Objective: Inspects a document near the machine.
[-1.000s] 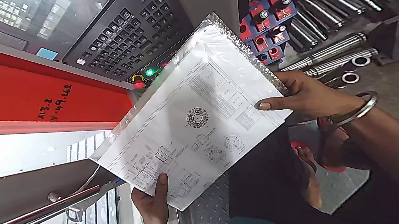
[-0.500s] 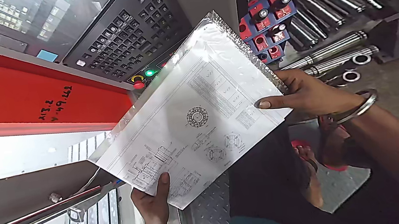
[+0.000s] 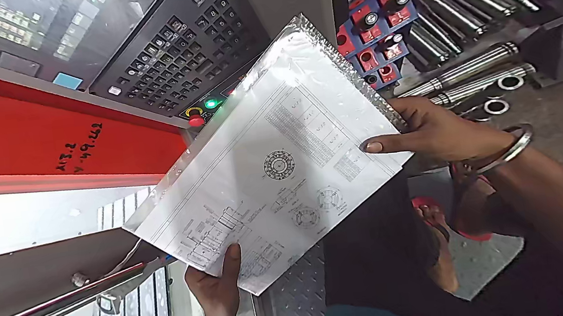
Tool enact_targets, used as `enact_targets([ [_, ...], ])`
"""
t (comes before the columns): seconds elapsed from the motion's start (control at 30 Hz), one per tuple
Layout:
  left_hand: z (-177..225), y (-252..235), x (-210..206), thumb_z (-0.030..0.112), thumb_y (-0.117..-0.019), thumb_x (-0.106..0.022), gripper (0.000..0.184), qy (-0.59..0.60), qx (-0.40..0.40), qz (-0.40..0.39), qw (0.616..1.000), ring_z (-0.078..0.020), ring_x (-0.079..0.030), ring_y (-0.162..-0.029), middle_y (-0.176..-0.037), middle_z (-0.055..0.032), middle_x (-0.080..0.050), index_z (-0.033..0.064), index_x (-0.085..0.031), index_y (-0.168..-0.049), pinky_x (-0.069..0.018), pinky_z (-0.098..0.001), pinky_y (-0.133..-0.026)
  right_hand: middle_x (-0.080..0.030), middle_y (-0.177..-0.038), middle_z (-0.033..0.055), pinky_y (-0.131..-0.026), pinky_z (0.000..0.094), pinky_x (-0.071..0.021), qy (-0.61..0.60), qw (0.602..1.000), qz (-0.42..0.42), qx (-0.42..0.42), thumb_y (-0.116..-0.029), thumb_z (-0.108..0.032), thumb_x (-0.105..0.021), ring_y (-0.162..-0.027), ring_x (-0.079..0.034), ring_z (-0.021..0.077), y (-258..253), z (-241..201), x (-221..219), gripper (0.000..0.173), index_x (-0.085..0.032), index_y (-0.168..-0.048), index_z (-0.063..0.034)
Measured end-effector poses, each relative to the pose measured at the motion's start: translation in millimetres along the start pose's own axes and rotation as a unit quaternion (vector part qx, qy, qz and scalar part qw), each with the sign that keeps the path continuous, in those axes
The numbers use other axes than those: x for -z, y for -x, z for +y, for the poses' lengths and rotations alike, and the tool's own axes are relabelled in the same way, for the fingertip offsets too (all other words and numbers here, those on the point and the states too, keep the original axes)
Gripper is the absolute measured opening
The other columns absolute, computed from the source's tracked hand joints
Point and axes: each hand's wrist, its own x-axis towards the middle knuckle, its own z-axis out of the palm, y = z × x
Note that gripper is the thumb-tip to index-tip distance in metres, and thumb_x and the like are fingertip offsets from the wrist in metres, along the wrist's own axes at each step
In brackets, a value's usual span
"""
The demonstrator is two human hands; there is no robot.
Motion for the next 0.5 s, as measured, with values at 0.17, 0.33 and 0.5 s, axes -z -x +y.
enact_targets([
  [0.17,0.1,1.1,-0.4,0.022,-0.0864,-0.081,0.026,-0.008,0.004,0.007,1.000,-0.0008,-0.074,-0.088,-0.099,0.0119,-0.078,0.0270,-0.072,-0.110,-0.0622,-0.0195,-0.080,-0.077,-0.096,-0.0042,-0.077,0.0202,-0.0620,-0.002,1.000,-0.009,0.000,-0.0891,-0.014,-0.077,-0.085,-0.073,0.0046,-0.1,-1.4,0.6,0.028,-0.071,-0.117,-0.0153],
  [0.33,0.5,1.9,-2.0,0.023,-0.0846,-0.083,0.029,-0.018,0.005,0.021,1.000,0.0003,-0.073,-0.089,-0.099,0.0133,-0.078,0.0273,-0.071,-0.110,-0.0618,-0.0189,-0.081,-0.077,-0.097,-0.0047,-0.078,0.0198,-0.0618,-0.005,1.000,-0.011,0.008,-0.0893,-0.013,-0.077,-0.085,-0.073,0.0040,0.6,-1.2,0.6,0.030,-0.070,-0.118,-0.0149],
  [0.5,1.0,2.8,-3.0,0.023,-0.0838,-0.083,0.029,-0.021,0.003,0.023,1.000,0.0000,-0.074,-0.089,-0.099,0.0133,-0.078,0.0271,-0.071,-0.109,-0.0621,-0.0191,-0.080,-0.077,-0.098,-0.0043,-0.079,0.0200,-0.0618,-0.003,1.000,-0.013,0.005,-0.0894,-0.014,-0.077,-0.087,-0.073,0.0043,1.0,-2.9,1.2,0.030,-0.070,-0.119,-0.0145],
])
